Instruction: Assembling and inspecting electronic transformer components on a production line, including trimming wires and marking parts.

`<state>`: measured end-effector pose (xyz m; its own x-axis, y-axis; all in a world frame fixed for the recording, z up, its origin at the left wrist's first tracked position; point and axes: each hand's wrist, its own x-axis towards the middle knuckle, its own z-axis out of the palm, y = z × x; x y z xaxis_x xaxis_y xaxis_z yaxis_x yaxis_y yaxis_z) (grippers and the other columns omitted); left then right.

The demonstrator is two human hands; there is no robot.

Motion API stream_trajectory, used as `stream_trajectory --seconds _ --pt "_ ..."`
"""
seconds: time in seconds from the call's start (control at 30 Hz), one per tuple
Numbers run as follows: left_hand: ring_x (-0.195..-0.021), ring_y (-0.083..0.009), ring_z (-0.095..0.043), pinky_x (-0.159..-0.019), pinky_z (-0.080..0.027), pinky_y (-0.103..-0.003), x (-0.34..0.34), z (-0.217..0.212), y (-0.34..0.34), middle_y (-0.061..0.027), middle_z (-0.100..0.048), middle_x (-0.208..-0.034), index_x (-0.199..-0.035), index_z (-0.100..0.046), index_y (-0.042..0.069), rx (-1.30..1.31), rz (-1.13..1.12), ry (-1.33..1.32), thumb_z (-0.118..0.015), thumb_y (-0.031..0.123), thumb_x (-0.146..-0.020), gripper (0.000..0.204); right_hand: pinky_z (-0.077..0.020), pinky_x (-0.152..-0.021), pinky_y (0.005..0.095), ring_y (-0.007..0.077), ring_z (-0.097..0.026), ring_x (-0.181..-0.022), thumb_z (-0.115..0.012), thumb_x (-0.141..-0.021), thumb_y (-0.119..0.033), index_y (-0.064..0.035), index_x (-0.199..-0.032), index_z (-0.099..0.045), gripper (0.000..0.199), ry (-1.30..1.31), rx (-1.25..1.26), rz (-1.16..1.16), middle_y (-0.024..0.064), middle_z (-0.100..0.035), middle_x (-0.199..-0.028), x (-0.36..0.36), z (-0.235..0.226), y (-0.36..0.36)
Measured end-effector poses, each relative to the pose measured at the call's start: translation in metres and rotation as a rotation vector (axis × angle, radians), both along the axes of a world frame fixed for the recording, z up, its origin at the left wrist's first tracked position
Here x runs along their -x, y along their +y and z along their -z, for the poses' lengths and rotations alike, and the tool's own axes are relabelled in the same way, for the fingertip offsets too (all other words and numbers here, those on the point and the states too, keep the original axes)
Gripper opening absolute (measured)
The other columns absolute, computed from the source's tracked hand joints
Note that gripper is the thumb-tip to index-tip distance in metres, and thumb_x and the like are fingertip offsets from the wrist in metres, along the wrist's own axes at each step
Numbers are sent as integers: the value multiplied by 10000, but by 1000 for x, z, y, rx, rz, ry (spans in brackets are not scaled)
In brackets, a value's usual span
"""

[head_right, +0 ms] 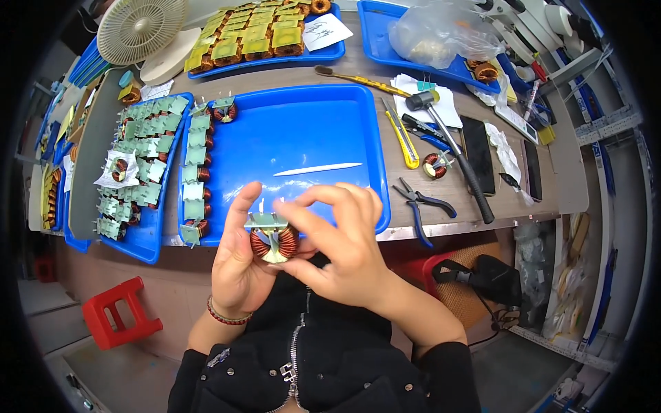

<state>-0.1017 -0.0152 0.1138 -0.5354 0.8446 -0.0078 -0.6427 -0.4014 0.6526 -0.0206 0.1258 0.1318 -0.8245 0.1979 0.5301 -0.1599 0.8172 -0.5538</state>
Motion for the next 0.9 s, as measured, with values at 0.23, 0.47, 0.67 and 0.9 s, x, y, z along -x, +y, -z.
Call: stream_trajectory --seconds 0.23,0.47,0.67,0.9 --pt "-1040 -219 -569 -905 -441 -329 4 4 -3 -156 -558 -1125 -1359 -236 -13 5 -110 124 -434 202 -953 500 -239 -817 372 196 -438 -910 -780 -519 -211 -190 -996 -667 490 22 19 65 -19 -527 -941 7 5 -5" --pt "-906 -180 -607 -822 -451 -276 15 13 -2 -146 -610 -1004 -1365 -265 -52 226 -153 821 -473 45 -896 522 -231 -830 364 192 -430 -889 -796 -553 -357 -165 -971 -675 476 -33 -217 161 -24 -532 -873 5 5 -6" --pt "-833 -196 -629 -759 -468 -274 20 12 -2 -164 -624 -938 -1363 -260 -68 301 -136 1004 -557 86 -857 607 -209 -839 384 178 -428 -888 -782 -555 -330 -162 -953 -674 446 -70 -127 133 -34 -540 -853 2 9 1" --pt "-795 -241 -646 -719 -485 -296 27 -1 -5 -181 -636 -914 -1349 -308 -59 505 -40 1214 -631 92 -804 651 -175 -890 432 164 -430 -932 -749 -598 -356 -190 -965 -668 410 -89 -264 134 -63 -554 -879 -1 9 6"
